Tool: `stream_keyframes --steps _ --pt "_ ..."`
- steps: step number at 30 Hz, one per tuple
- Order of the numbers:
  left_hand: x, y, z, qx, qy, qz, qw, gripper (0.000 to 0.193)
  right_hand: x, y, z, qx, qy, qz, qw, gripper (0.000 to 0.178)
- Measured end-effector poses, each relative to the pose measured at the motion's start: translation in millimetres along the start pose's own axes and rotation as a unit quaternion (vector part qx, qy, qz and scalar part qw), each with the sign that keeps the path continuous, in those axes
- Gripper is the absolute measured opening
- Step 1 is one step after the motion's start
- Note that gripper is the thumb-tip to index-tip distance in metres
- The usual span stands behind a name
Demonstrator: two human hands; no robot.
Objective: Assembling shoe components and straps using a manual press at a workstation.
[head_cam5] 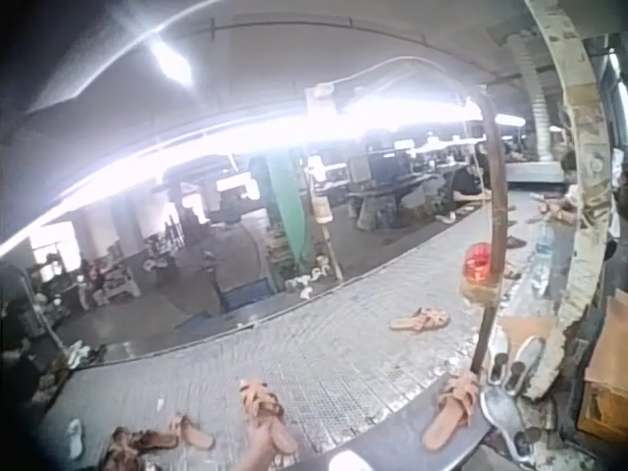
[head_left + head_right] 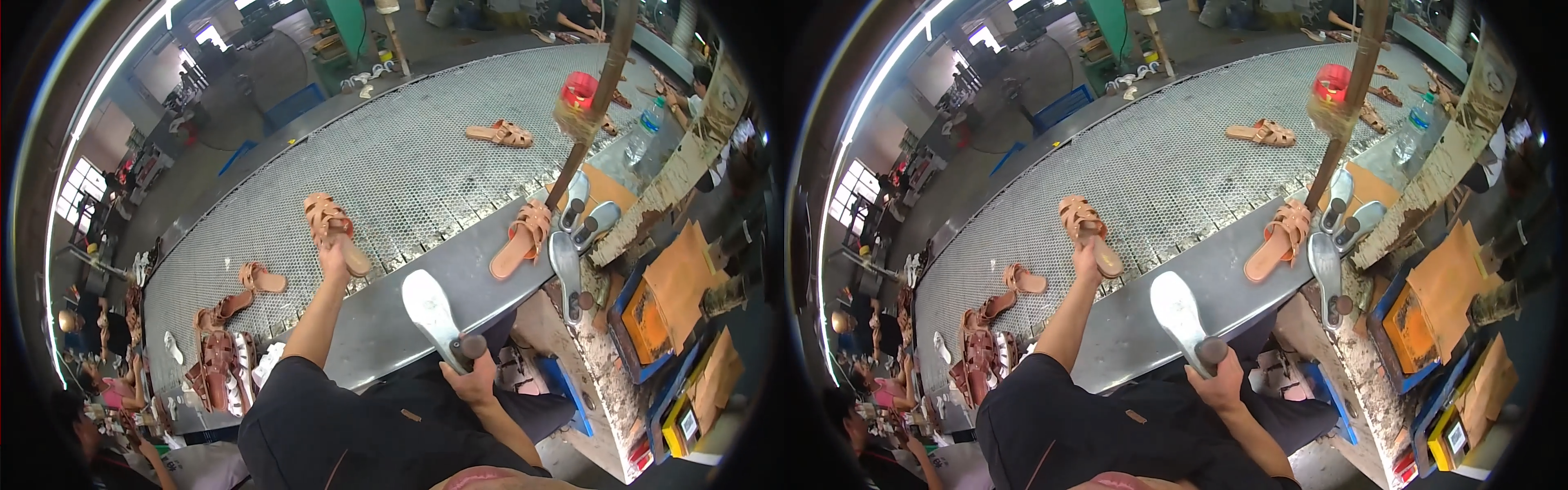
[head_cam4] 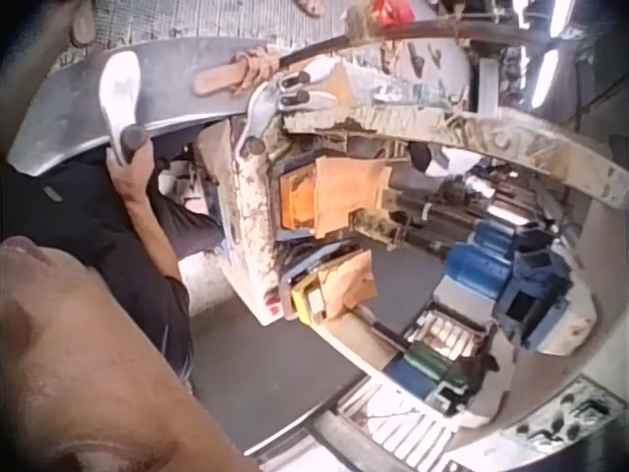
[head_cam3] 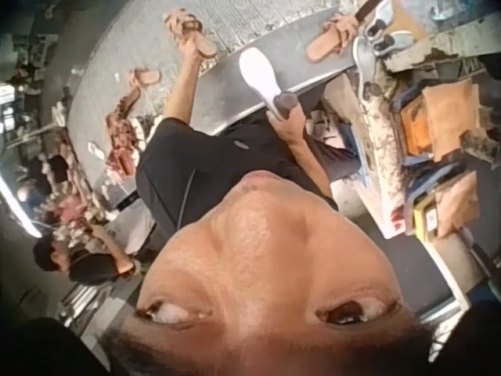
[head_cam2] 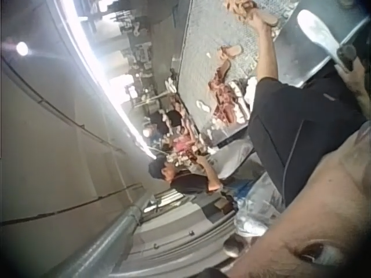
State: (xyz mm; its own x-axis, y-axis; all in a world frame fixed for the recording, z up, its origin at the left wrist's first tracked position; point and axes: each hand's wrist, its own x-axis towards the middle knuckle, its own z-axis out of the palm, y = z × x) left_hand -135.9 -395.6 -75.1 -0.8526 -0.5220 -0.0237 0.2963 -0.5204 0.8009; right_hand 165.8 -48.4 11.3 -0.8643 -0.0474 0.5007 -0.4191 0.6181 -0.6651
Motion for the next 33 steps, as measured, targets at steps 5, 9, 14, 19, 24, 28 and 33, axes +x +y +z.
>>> stream_keyframes --steps 5,9,14,19,24,28,33 --pt "-98 -24 106 -0.067 -0.256 -0.124 0.956 0.042 -5 -27 -10 0.079 0.088 0.101 0.988 0.066" --pt "-170 -35 192 -0.248 -0.414 -0.13 0.866 0.105 6 -18 -18 0.071 0.2 0.023 0.977 0.058" --pt "-255 -20 259 -0.235 -0.361 -0.39 0.814 0.096 42 -6 -55 -0.001 0.317 -0.009 0.948 0.053" --pt "-338 -20 269 -0.179 -0.529 -0.332 0.76 0.071 51 9 -101 -0.118 0.377 0.039 0.918 0.062" --pt "-356 -23 273 -0.173 -0.605 -0.356 0.691 0.071 30 26 -121 -0.153 0.354 0.001 0.923 0.071" --pt "-353 -13 277 -0.187 -0.559 -0.399 0.702 0.083 14 19 -132 -0.153 0.36 -0.003 0.92 0.067" --pt "-285 -4 360 -0.27 -0.552 -0.505 0.606 0.088 -9 20 -126 -0.045 0.313 -0.001 0.949 0.063"
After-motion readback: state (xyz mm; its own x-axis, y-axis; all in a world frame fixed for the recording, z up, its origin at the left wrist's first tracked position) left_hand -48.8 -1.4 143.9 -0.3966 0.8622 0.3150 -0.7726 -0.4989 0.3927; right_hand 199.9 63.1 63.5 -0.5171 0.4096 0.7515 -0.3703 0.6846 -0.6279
